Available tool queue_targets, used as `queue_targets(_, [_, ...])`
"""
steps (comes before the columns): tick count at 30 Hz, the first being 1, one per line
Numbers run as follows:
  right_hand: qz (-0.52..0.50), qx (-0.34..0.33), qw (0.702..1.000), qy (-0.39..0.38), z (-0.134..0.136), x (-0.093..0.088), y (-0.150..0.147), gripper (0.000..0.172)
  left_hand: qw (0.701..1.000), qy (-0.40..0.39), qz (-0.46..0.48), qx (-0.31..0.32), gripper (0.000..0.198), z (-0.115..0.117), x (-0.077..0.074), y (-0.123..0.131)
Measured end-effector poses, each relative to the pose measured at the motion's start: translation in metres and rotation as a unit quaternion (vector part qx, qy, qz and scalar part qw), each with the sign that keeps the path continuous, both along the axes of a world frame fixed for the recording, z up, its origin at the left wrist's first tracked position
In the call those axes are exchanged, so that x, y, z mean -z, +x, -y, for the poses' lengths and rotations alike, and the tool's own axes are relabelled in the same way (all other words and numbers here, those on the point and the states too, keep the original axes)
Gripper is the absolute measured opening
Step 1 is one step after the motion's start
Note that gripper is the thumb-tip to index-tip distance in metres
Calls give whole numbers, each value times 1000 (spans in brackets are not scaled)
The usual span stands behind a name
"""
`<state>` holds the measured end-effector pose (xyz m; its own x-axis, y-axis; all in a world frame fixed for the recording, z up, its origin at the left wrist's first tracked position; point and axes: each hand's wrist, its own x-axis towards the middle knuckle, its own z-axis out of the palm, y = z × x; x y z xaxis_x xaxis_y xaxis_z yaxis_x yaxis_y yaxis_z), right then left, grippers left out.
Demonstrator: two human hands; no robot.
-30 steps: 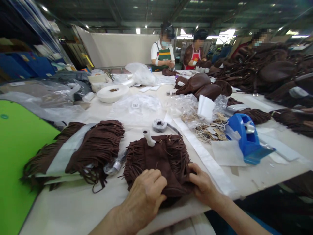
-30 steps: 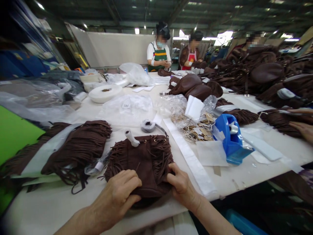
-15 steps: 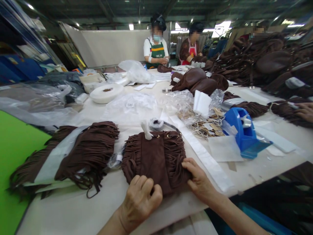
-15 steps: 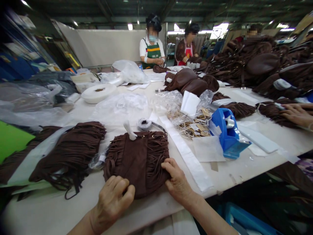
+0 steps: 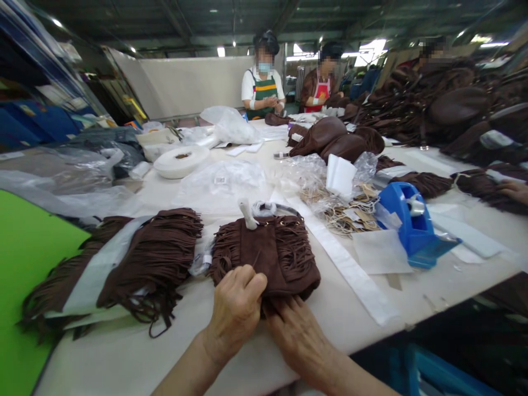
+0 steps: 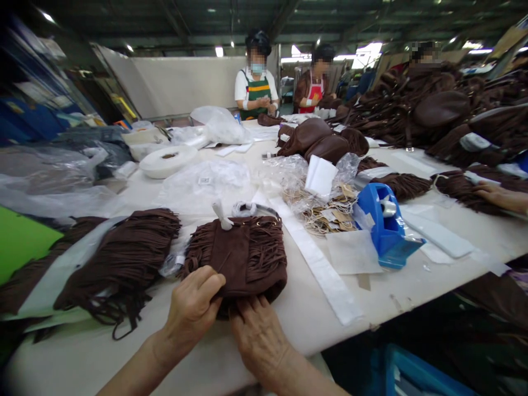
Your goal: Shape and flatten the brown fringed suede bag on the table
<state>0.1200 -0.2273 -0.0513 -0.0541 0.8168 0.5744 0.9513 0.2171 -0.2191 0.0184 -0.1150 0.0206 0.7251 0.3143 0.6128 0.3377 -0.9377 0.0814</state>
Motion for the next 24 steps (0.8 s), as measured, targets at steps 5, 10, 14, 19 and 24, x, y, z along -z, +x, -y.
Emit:
queue_targets(5, [123, -18, 992, -23, -3, -12, 3, 27, 1000, -10, -16, -8, 21, -7, -6, 4])
queue_targets(10, [203, -34, 978, -45, -15, -28, 10, 25, 996, -77, -35, -25, 20, -17, -24, 9])
queue_targets(14, [222, -32, 974, -38, -22, -35, 15, 25, 992, -115, -38, -45, 19, -27, -42, 15])
queue_targets(19, [258, 9, 966, -17, -25, -52, 19, 29, 993, -106, -42, -41, 18, -34, -55, 21])
queue_targets(24, [277, -12, 961, -9, -36, -81, 31, 25, 989, -132, -33, -53, 18, -42, -66, 25])
